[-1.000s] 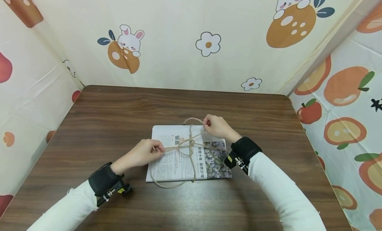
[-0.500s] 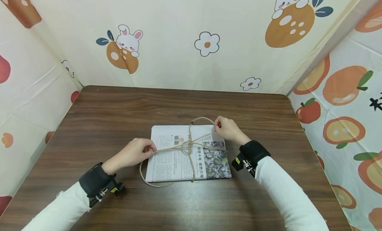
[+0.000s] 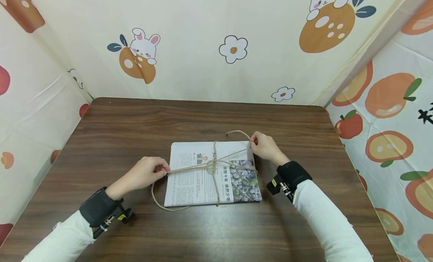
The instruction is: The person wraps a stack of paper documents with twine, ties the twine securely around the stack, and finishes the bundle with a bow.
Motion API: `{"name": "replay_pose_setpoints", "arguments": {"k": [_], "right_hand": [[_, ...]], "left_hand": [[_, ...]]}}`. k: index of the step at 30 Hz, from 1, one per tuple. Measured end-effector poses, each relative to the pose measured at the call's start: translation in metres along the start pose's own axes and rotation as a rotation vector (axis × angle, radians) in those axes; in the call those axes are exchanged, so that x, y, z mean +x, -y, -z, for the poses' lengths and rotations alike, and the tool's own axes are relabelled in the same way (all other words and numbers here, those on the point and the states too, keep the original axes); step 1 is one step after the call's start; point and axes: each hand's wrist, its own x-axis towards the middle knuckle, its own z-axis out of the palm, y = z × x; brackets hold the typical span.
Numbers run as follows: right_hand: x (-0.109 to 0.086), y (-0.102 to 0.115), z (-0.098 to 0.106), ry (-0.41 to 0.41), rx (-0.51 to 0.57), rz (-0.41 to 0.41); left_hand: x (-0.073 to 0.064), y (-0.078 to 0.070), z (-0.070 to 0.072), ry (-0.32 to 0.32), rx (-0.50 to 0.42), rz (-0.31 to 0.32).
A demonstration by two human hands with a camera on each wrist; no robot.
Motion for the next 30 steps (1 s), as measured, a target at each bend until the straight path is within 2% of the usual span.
{"name": "replay_pose_setpoints", "arguments": {"k": [9,14,24,30], "right_hand": [[-0.003,-0.012,0.007,-0.045,-0.047,-0.060],[-0.004,-0.025,0.006,-0.049,-0.053,-0.092],[-0.006,-0.028,0.007,-0.060,-0.052,-0.096],[-0.006,-0.028,0.007,-0.041,-0.044,-0.098]], "left_hand": [[-0.006,0.006,0.004,-0.001,0.019,-0.001],[-0.009,0.008,0.004,0.025,0.002,0.001],[-0.013,0.014,0.003,0.064,-0.043,-0.007],[-0.013,0.014,0.001,0.048,-0.030,-0.008]]}}
